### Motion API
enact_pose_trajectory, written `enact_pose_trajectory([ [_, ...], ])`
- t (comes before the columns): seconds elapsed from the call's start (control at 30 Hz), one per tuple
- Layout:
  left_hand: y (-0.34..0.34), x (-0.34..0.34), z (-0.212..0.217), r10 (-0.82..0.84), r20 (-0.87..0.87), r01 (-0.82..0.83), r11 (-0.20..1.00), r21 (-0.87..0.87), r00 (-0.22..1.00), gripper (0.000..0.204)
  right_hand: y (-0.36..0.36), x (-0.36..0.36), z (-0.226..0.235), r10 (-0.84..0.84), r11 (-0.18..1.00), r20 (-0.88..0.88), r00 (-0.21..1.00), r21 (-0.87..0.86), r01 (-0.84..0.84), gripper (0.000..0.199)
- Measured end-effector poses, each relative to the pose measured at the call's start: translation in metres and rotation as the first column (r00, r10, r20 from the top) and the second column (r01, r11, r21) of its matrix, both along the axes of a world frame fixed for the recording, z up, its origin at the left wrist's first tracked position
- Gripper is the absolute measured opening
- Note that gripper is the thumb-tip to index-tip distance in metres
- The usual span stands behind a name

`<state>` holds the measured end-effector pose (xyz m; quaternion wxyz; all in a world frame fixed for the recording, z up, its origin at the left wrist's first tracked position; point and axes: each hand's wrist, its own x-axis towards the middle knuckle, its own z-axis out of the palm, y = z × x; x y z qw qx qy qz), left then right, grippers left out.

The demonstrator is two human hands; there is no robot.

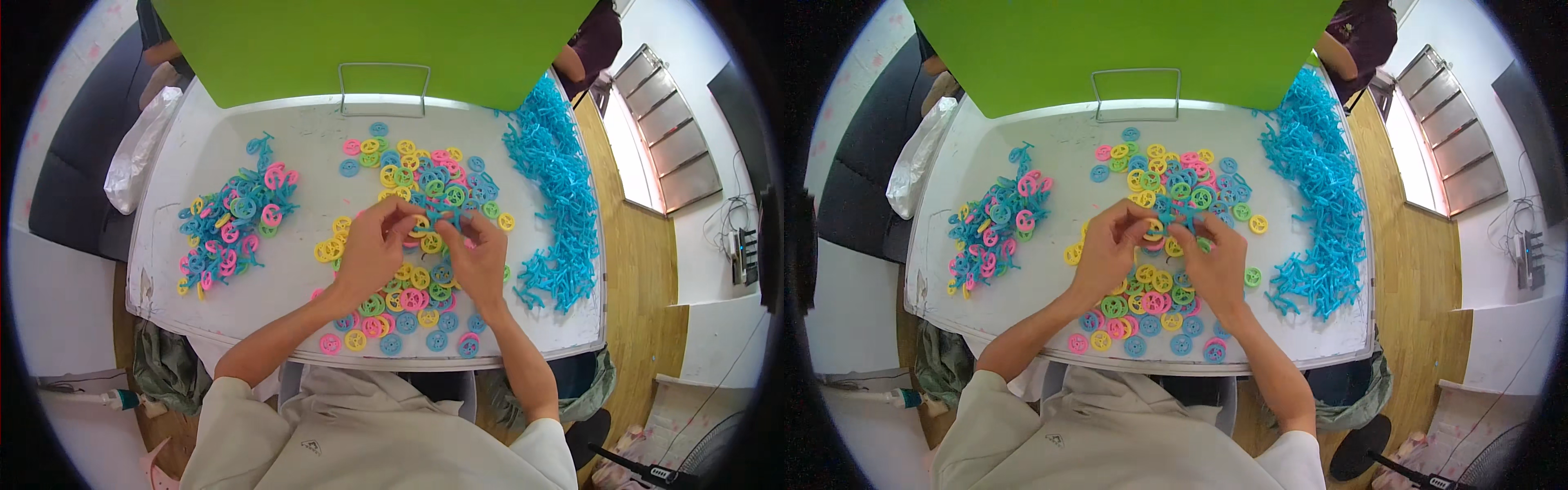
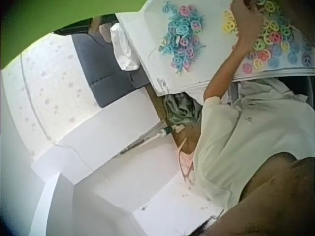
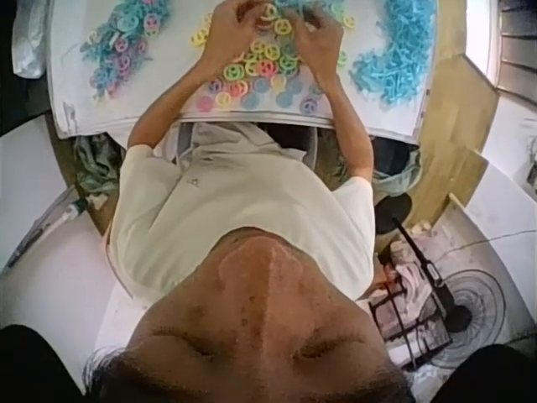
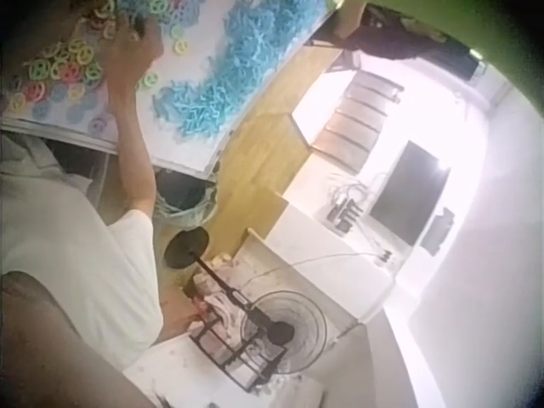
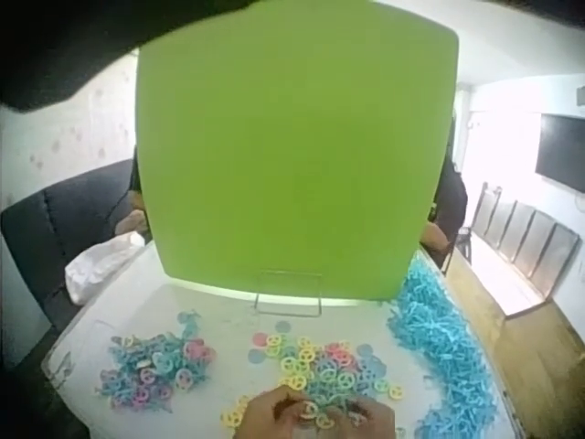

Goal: Assembling colorful plastic gear-shaped toys at a workstation.

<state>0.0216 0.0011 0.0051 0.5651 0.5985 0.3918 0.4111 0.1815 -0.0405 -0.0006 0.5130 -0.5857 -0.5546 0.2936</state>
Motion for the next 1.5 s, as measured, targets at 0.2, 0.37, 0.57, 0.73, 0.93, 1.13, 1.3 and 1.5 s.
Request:
enact_pose_trajectory([
  [0.2, -0.008, 0.001, 0.003, 0.1, -0.078, -0.069, 0.944, 0.324, 0.992, 0.019, 0.008, 0.005, -0.003, -0.03, 0.989, -0.288, 0.957, -0.148, -0.014, 0.021],
  [0.37, -0.016, 0.011, 0.015, 0.1, 0.085, -0.116, 0.971, 0.207, 0.991, 0.017, 0.006, 0.008, -0.006, 0.029, 0.997, -0.479, 0.877, -0.054, -0.062, 0.024],
  [0.57, -0.01, 0.006, -0.002, 0.104, -0.011, -0.089, 0.897, 0.433, 0.994, 0.022, 0.0, -0.011, 0.018, 0.071, 0.997, -0.536, 0.841, 0.017, -0.073, 0.027],
  [0.73, -0.016, 0.014, 0.007, 0.094, -0.163, -0.025, 0.925, 0.379, 0.982, 0.028, 0.002, 0.001, 0.01, 0.02, 0.997, -0.53, 0.848, 0.075, 0.024, 0.031],
  [0.93, -0.008, 0.009, -0.016, 0.147, -0.557, 0.214, 0.82, 0.531, 0.818, 0.03, 0.008, 0.031, -0.002, -0.03, 1.0, -0.554, 0.832, -0.024, 0.02, 0.026],
  [1.13, -0.002, 0.01, -0.014, 0.013, -0.431, 0.112, 0.959, 0.262, 0.902, 0.023, 0.006, 0.015, 0.009, -0.042, 0.997, -0.453, 0.89, -0.08, 0.007, 0.022],
  [1.3, 0.003, 0.006, 0.003, 0.009, 0.016, -0.008, 0.999, -0.051, 1.0, 0.013, 0.005, 0.014, 0.001, 0.031, 0.997, -0.303, 0.953, -0.054, -0.05, 0.019],
  [1.5, -0.001, 0.009, -0.002, -0.024, 0.163, 0.051, 0.986, -0.16, 0.986, 0.013, 0.005, 0.013, -0.011, 0.076, 0.997, -0.207, 0.975, -0.016, -0.081, 0.015],
])
